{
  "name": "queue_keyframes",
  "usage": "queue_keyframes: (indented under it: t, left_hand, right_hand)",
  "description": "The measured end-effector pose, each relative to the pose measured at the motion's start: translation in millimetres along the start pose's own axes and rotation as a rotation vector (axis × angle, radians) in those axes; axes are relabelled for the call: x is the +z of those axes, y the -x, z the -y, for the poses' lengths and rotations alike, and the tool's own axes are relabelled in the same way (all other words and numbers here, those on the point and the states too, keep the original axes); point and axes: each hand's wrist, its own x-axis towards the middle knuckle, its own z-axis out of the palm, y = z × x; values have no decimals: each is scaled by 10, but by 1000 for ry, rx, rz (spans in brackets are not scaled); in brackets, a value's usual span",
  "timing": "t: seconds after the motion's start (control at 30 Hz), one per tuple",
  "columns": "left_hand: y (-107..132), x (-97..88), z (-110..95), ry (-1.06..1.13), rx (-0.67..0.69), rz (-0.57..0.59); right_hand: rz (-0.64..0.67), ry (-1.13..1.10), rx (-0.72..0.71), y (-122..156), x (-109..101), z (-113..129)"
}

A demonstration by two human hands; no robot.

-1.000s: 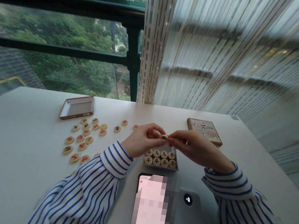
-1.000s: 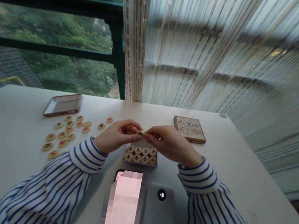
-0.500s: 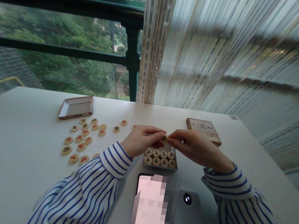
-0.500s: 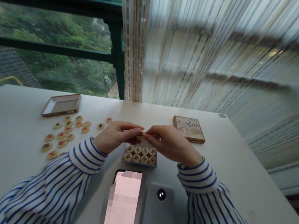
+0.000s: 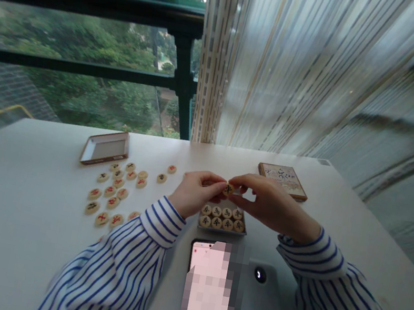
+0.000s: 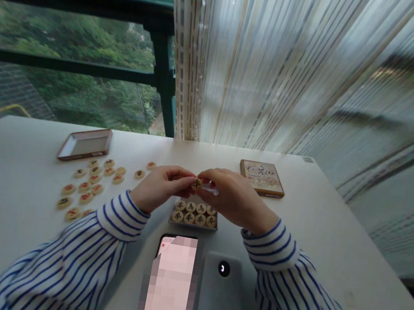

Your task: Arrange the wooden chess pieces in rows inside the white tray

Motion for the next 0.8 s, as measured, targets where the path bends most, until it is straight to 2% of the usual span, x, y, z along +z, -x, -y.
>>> queue_keyframes:
  t: [0.27,0.8]
  left_hand:
    - [3,4,-3,-48,2,11]
    - [1,14,-2,-85,-9,23]
  right_hand:
    - [29,57,-66,-7,1,-9]
    - [86,148,-91,-4,-3,-23]
